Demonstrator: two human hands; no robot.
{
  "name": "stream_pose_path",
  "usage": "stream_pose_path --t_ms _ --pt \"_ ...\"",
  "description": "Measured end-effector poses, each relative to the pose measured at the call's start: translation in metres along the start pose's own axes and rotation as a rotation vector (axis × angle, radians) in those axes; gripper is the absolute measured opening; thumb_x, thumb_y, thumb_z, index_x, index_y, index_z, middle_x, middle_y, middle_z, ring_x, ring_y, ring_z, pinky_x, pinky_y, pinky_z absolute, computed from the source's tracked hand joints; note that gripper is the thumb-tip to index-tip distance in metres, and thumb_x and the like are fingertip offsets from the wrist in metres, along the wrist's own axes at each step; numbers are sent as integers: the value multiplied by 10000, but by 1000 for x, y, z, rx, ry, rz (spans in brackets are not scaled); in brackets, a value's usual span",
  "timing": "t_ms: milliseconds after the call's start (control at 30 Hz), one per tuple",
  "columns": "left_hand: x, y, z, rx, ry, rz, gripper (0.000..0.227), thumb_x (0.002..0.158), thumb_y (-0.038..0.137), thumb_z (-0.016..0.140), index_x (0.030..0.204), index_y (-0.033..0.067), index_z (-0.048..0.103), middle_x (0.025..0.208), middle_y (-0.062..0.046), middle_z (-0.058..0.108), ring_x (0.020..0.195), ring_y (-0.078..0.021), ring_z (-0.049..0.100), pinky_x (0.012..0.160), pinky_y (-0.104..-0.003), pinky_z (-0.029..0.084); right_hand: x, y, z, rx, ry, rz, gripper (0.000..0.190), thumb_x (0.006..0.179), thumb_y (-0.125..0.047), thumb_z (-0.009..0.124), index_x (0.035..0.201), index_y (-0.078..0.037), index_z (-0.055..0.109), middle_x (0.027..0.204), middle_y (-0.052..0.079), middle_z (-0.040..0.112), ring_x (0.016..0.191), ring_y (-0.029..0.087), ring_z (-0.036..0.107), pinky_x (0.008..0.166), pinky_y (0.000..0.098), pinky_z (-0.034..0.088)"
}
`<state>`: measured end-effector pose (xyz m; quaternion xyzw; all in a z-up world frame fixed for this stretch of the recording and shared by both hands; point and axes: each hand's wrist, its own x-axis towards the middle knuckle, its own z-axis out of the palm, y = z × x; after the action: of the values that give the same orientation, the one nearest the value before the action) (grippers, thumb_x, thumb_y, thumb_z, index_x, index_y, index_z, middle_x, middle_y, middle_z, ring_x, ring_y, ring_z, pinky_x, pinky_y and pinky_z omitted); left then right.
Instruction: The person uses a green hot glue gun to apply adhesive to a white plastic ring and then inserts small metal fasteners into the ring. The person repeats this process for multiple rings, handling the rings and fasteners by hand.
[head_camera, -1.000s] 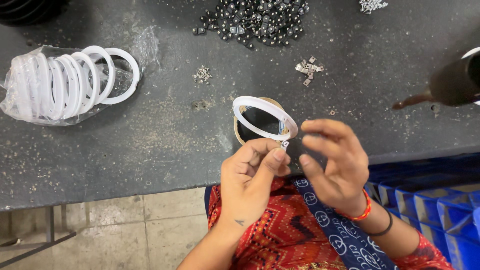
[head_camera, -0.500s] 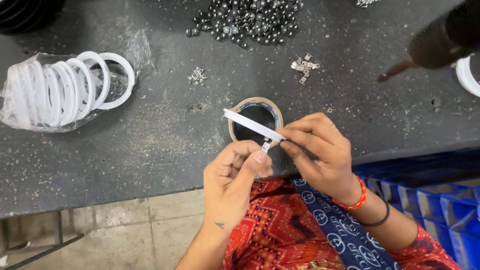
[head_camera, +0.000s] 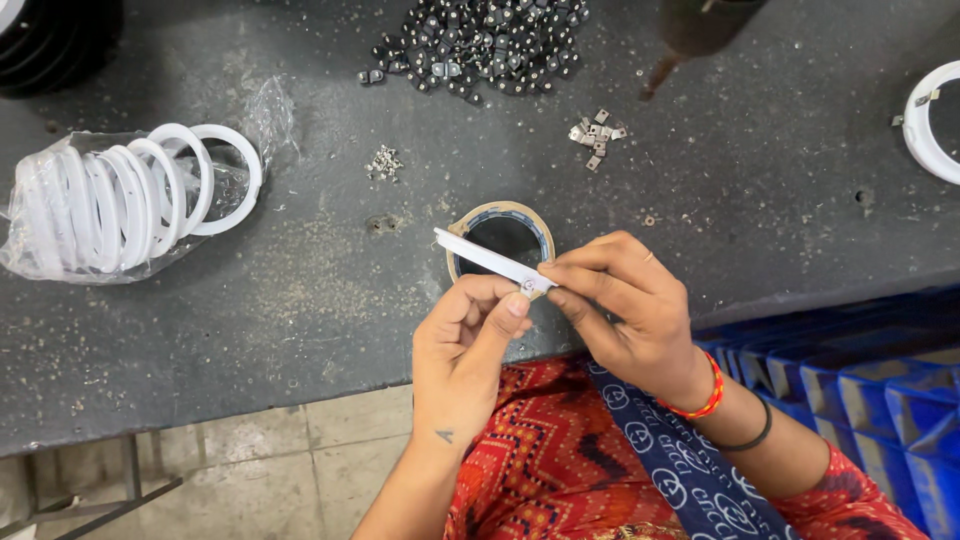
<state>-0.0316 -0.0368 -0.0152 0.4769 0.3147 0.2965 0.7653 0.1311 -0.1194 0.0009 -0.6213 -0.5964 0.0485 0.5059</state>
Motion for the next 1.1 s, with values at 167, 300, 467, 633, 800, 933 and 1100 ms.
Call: stream_pose_path --t_ms 167,300,467,633,800,933,1100 --pt "1 -1 1 -30 -11 2 88 1009 79 662 1053 2 666 1006 -50 717 914 -90 640 824 -278 553 -1 0 1 21 -1 10 227 882 12 783 1098 -14 717 1052 91 707 937 227 677 800 325 549" --pt "2 0 2 -39 -10 14 86 1015 77 660 1050 -1 662 1008 -57 718 911 -92 641 826 -277 553 -1 0 1 31 -8 22 229 885 22 772 1104 -13 716 1051 101 708 927 223 682 789 319 552" --pt "1 1 2 -8 13 9 89 1019 82 652 1039 -4 650 995 -56 718 869 -93 643 809 -257 536 -1 1 2 32 -10 24 223 887 26 768 1101 -15 719 1047 102 708 921 224 687 793 318 557" --pt "0 1 6 3 19 43 101 1028 101 646 1029 0 637 990 -49 716 869 -80 642 810 -246 540 -1 1 2 41 -12 21 223 890 24 768 1104 -12 716 1052 108 709 929 225 692 801 320 562" --pt "0 0 7 35 29 59 108 1029 110 654 1022 4 634 977 -44 714 854 -72 635 794 -240 534 -1 2 2 40 -12 19 223 889 23 769 1103 -10 714 1052 111 709 927 229 692 801 320 561" --pt "0 0 7 22 31 56 105 1024 112 654 1015 10 631 976 -33 713 854 -64 634 791 -237 538 -1 2 2 36 -15 15 226 888 21 772 1104 -8 712 1050 110 709 922 230 692 797 323 557" --pt "-1 2 10 76 36 91 84 1050 88 649 1035 7 635 964 -37 686 857 -57 604 785 -221 497 0 1 1 32 -18 18 225 887 24 775 1101 -10 716 1043 104 709 907 225 688 788 321 554"
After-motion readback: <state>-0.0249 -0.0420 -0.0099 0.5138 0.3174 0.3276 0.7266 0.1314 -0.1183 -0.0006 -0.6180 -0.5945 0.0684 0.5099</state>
